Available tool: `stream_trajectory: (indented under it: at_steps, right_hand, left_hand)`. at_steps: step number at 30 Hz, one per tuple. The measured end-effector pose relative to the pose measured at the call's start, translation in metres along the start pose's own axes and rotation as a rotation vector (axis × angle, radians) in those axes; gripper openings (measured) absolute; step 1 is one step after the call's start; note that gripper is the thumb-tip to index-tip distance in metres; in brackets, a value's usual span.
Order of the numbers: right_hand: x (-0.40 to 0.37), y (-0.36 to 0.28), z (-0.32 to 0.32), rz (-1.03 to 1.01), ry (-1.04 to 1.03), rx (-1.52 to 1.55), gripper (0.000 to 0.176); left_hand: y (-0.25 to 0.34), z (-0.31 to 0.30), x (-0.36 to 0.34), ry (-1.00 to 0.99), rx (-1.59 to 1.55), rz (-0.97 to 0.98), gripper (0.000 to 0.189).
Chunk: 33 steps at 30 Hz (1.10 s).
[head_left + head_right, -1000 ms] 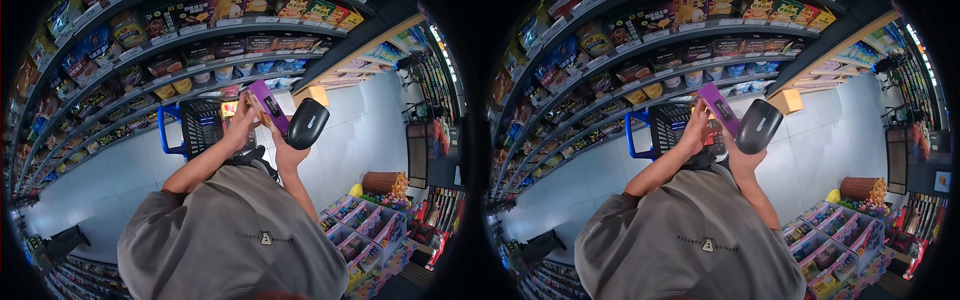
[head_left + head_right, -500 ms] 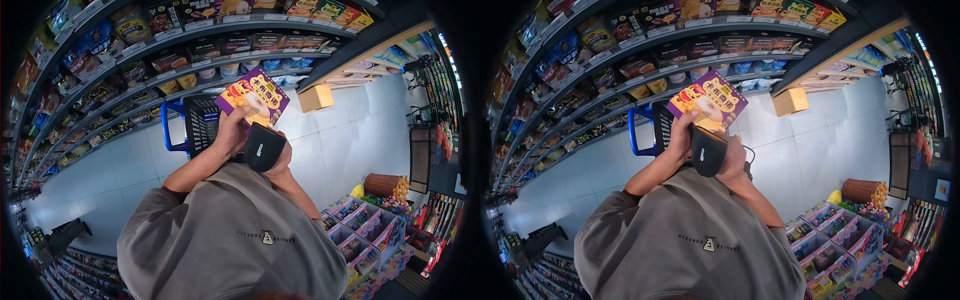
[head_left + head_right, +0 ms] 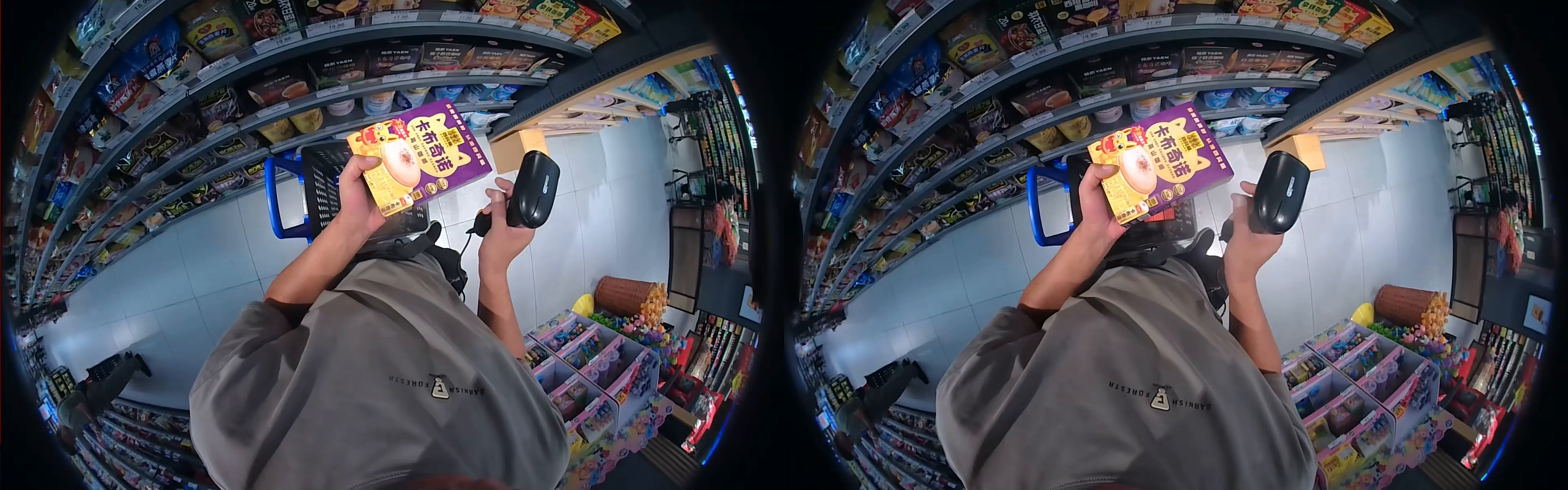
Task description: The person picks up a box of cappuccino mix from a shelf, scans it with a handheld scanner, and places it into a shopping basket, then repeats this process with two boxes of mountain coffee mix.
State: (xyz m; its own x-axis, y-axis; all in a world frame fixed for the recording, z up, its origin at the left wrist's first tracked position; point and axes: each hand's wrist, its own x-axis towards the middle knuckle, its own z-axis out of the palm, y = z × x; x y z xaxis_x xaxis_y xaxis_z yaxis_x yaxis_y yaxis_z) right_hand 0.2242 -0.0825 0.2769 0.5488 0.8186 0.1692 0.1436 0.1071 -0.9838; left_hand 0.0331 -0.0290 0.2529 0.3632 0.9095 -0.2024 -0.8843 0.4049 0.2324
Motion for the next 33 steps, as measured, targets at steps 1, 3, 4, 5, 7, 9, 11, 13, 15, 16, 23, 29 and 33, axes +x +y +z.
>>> stream_trajectory:
  at_steps: [1, 3, 4, 5, 7, 9, 11, 13, 15, 16, 23, 29, 33]
  right_hand:
    - [0.002, -0.001, 0.001, 0.001, 0.004, 0.0, 0.022]
    - [0.004, -0.002, 0.004, 0.006, 0.021, 0.101, 0.026]
    - [0.005, -0.001, 0.004, 0.007, 0.028, 0.1, 0.026]
    - [0.005, 0.002, 0.003, 0.041, -0.006, 0.123, 0.028]
    - [0.004, 0.001, 0.006, 0.104, -0.034, 0.182, 0.026]
    - [0.004, 0.0, 0.007, 0.158, -0.033, 0.19, 0.024]
    - [0.004, -0.006, 0.011, 0.263, -0.034, 0.212, 0.021]
    - [0.005, -0.006, 0.012, 0.251, -0.046, 0.225, 0.023]
    - [0.008, -0.005, 0.012, 0.25, -0.079, 0.248, 0.028]
    - [0.008, -0.004, 0.013, 0.253, -0.073, 0.248, 0.028]
    - [0.016, 0.003, 0.02, 0.254, -0.043, 0.133, 0.027]
    - [0.015, 0.007, 0.022, 0.248, -0.067, 0.091, 0.025]
    - [0.021, 0.007, 0.025, 0.231, -0.09, 0.104, 0.025]
  left_hand:
    - [0.0, -0.001, -0.001, 0.0, 0.001, -0.004, 0.063]
    - [0.0, -0.006, -0.001, -0.022, -0.004, -0.021, 0.064]
    - [-0.001, -0.007, -0.001, -0.023, -0.002, -0.028, 0.064]
    - [-0.001, -0.008, -0.002, -0.038, -0.003, -0.038, 0.064]
    - [-0.001, -0.01, -0.004, -0.051, 0.0, -0.055, 0.065]
    - [-0.003, -0.011, -0.006, -0.083, -0.011, -0.054, 0.066]
    - [-0.004, -0.009, -0.008, -0.097, -0.014, -0.069, 0.065]
    - [-0.006, -0.009, -0.011, -0.113, -0.016, -0.084, 0.065]
    - [-0.006, -0.01, -0.011, -0.11, -0.028, -0.057, 0.06]
    - [-0.006, -0.011, -0.011, -0.108, -0.026, -0.064, 0.06]
    - [-0.008, -0.025, -0.003, 0.148, -0.043, -0.171, 0.05]
    - [-0.006, -0.027, -0.005, 0.12, -0.072, -0.207, 0.054]
    - [-0.009, -0.037, -0.001, 0.114, -0.112, -0.191, 0.063]
